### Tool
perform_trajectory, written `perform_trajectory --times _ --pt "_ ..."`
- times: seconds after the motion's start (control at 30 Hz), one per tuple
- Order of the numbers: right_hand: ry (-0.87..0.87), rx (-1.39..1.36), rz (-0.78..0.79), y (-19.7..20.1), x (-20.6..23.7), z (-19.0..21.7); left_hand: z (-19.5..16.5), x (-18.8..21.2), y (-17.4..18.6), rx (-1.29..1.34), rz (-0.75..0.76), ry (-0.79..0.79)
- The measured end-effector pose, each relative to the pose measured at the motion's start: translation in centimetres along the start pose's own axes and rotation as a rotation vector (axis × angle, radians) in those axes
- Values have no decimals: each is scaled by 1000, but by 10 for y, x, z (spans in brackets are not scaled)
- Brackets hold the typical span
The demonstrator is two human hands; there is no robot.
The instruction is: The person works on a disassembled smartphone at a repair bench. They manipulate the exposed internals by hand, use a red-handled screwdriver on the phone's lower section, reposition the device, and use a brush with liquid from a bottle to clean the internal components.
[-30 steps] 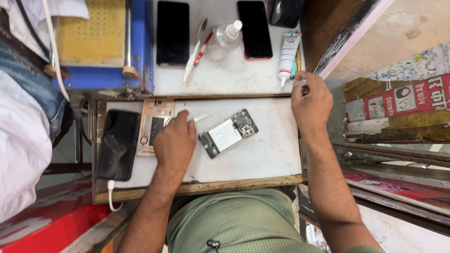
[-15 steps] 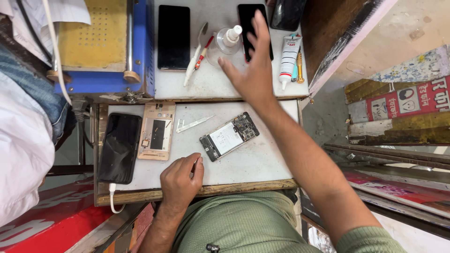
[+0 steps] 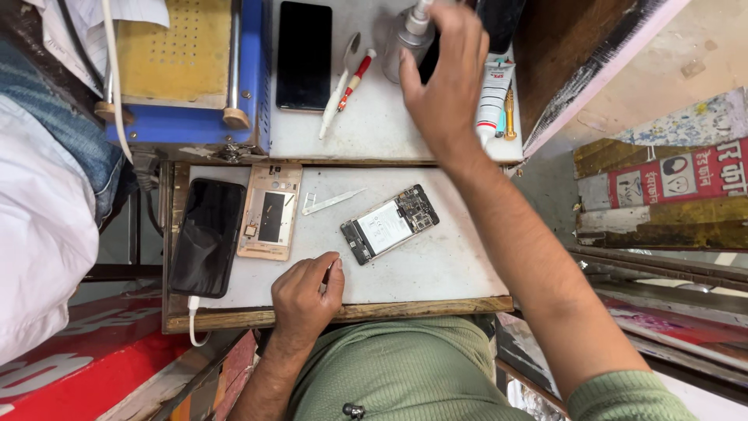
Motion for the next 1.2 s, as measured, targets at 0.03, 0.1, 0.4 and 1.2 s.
perform_trajectory --times 0.03,0.1,0.4,1.2 --pt "2 -45 84 -9 2 8 -1 0 2 10 -12 -6" --pt "-49 -121 322 -41 7 16 -3 -1 4 29 -26 -16" --pt "-176 -89 755 -120 12 19 -2 -2 10 55 -49 53" --pt "-668 -1184 869 -17 233 39 25 -12 6 -368 103 172"
Point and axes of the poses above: each hand's wrist, its own x-axis away from the middle knuckle, its own y-axis out of the back of the hand, z = x × y, the point moved 10 cm from there along -x, towards the middle knuckle, and after that the axes turned 4 degrees about z, right-handed, at the moved point
